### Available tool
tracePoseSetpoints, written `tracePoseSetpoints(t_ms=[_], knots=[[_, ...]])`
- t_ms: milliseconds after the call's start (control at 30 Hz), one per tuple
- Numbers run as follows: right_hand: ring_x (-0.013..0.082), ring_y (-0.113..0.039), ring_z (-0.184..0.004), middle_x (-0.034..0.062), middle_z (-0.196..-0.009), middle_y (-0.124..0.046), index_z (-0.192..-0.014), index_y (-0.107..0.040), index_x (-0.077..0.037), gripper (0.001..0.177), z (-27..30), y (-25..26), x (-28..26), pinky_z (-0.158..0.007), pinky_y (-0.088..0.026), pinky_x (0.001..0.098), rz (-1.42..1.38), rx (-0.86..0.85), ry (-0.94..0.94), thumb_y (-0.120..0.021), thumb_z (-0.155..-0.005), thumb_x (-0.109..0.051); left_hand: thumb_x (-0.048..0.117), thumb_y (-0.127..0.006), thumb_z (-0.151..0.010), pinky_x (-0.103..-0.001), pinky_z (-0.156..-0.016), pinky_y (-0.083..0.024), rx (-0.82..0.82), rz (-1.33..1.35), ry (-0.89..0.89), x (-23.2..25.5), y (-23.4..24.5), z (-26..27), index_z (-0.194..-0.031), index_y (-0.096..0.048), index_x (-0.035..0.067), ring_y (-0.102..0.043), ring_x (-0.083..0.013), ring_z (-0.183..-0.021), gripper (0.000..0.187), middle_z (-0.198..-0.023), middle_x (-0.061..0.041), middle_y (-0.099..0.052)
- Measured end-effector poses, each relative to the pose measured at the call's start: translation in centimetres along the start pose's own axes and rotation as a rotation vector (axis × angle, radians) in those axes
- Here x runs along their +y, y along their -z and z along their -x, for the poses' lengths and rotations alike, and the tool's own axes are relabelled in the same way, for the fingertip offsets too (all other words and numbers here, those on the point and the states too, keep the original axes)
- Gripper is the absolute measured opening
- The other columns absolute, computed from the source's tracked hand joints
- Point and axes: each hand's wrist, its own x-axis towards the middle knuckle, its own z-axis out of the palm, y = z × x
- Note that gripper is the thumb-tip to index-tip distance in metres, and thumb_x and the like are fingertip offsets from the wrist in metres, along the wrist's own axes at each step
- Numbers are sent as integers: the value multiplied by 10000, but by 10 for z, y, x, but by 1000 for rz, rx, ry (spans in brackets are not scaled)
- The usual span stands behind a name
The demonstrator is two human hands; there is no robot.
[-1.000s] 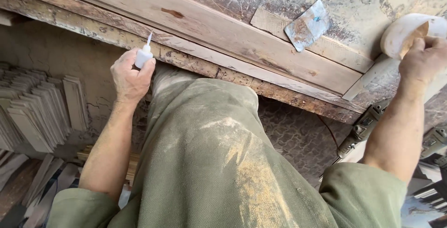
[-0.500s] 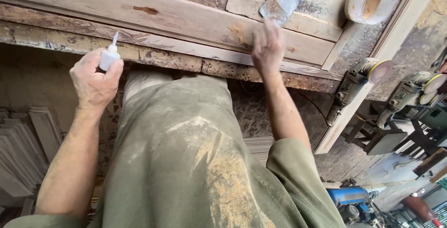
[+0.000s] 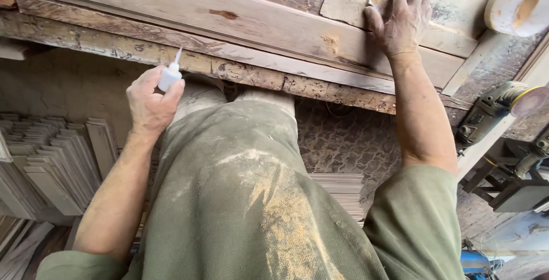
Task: Sanding wooden planks with a power sander and applying wood glue.
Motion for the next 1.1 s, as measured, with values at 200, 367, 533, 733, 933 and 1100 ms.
tracePoseSetpoints(t_ms=[200,367,533,733,933,1100], knots=[[487,-404,-1461,313,-1593,-425,-1572,-336,54,711,3,-10,23,-1198,-353,535,60,60,23,-696,-1017,-207,175,-792,-980,-344,-815,-572,-24,98,-113,14,8,-18,-1115,-719,-4,-711,-227,-870,236,-965,-138,-713],[461,-542,-1331,281,-1548,-523,-1676,-352,18,710,1,20,26,-1149,-474,498,86,-41,127,-582,-1005,-13,171,-775,-1005,-310,-864,-578,24,160,-95,34,18,-13,-1195,-717,-14,-728,-184,-934,271,-1023,-121,-737],[249,-695,-988,138,-1097,-701,-1572,-369,-7,623,30,30,10,-907,-622,378,-222,147,40,-690,-1056,-141,160,-781,-1028,-298,-915,-576,65,183,-131,47,4,-2,-1241,-710,-22,-724,-180,-987,289,-1075,-127,-736],[169,-730,-909,104,-1102,-742,-1511,-506,-67,434,96,5,-13,-795,-647,316,-308,-192,-407,-584,-1105,-200,175,-776,-1001,-305,-896,-590,45,275,-93,65,-27,0,-1207,-711,-25,-719,-163,-964,294,-1072,-119,-741],[435,-418,-1480,325,-1549,-463,-1553,-387,65,545,127,19,-18,-1269,-314,496,-160,575,-270,-455,-1012,55,141,-779,-971,-333,-907,-583,31,250,-155,76,-16,-17,-1190,-691,-37,-721,-211,-952,296,-1056,-141,-729],[424,-295,-1562,299,-1618,-385,-1550,-407,47,497,122,-77,-97,-1333,-181,488,-184,494,-378,-522,-1071,-18,137,-781,-952,-353,-897,-578,32,159,-198,50,33,-27,-1175,-689,-29,-727,-256,-949,293,-1044,-149,-725]])
